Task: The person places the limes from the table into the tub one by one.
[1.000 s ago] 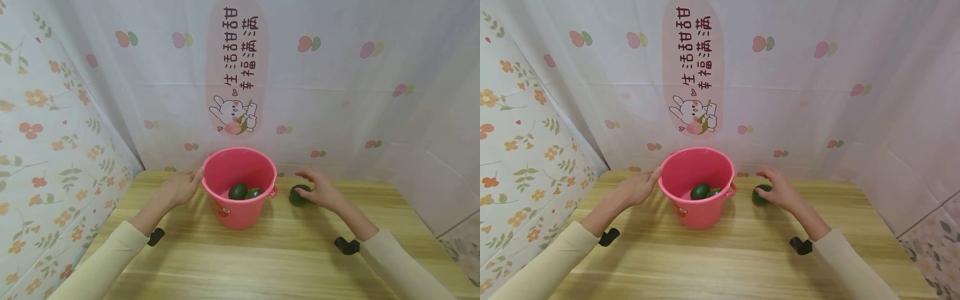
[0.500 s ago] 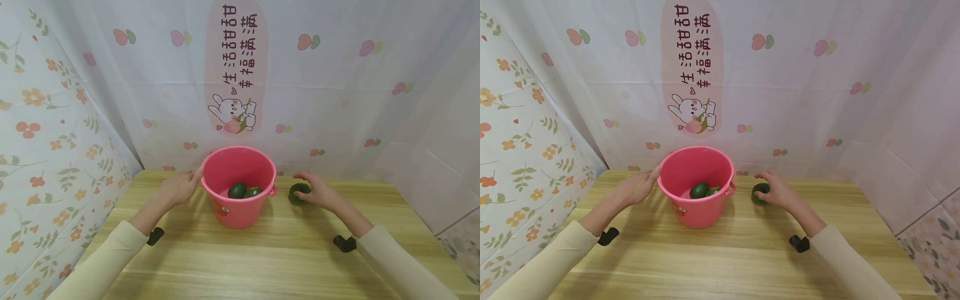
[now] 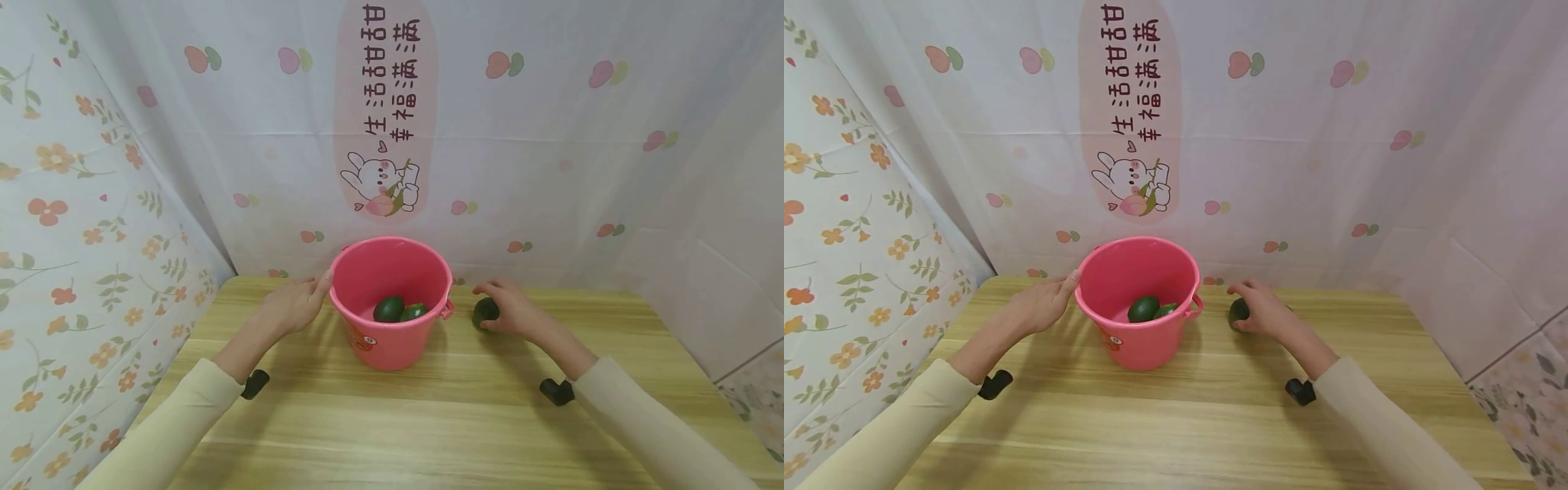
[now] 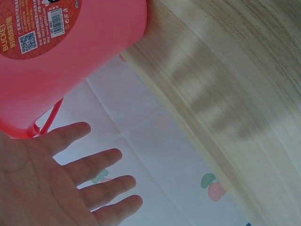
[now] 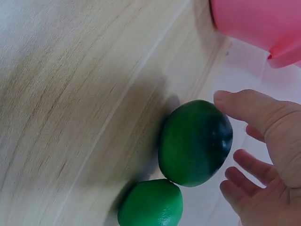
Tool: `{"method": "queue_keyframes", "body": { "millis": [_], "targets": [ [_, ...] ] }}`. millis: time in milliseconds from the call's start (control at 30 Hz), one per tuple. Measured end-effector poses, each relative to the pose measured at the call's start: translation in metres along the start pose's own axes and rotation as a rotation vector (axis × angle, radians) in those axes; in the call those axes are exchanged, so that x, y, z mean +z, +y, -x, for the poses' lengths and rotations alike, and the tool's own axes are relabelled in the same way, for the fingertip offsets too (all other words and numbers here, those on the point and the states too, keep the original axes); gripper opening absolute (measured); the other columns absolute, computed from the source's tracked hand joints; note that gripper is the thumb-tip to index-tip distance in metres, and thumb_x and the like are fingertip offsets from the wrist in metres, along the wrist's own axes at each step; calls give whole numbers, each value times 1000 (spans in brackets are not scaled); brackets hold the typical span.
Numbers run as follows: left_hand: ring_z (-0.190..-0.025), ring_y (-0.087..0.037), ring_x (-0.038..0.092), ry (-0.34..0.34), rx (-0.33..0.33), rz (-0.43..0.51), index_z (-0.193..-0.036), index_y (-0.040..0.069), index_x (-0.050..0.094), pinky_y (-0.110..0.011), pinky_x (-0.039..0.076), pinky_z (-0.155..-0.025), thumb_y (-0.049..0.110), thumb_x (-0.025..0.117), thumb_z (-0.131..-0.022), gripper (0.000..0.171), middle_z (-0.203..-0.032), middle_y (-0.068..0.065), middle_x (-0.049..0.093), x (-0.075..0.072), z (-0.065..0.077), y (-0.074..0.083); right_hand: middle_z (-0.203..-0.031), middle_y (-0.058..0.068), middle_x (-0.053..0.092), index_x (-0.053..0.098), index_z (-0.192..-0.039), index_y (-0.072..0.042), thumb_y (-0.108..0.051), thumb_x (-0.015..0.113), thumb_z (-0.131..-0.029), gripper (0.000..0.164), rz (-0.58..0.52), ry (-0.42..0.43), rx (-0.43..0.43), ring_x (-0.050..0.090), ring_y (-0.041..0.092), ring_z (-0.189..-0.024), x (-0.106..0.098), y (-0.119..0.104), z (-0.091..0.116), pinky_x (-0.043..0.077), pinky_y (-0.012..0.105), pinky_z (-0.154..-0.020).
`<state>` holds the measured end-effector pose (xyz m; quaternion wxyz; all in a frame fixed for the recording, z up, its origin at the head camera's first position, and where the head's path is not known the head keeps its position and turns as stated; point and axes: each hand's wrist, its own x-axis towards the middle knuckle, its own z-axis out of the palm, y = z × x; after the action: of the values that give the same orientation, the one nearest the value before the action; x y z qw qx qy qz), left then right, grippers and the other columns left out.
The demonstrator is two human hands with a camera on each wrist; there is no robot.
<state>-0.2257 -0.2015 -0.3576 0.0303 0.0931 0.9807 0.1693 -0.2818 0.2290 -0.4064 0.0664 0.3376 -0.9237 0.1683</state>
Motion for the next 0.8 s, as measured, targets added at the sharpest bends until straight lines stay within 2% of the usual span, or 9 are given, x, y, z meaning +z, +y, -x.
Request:
{"method": "queue_keyframes", "body": {
  "millis": [500,800],
  "targets": [
    [-136,-45,44,-13,0,15,-149,1,50,-64,36,-106,56,10,-108,79,-150,-22,47,1,-2,-1,-111,24,59,65,-116,6,1,92,-70,54,51,-78,10,57,46,-105,9,2,-5,50,58,-91],
    [-136,-45,44,-8,3,17,-151,3,48,-66,36,-105,56,10,-108,78,-151,-21,46,1,-2,-2,-109,25,61,66,-112,7,2,92,-69,51,73,-49,-18,59,44,-100,14,8,-6,50,59,-89]
  ]
}}
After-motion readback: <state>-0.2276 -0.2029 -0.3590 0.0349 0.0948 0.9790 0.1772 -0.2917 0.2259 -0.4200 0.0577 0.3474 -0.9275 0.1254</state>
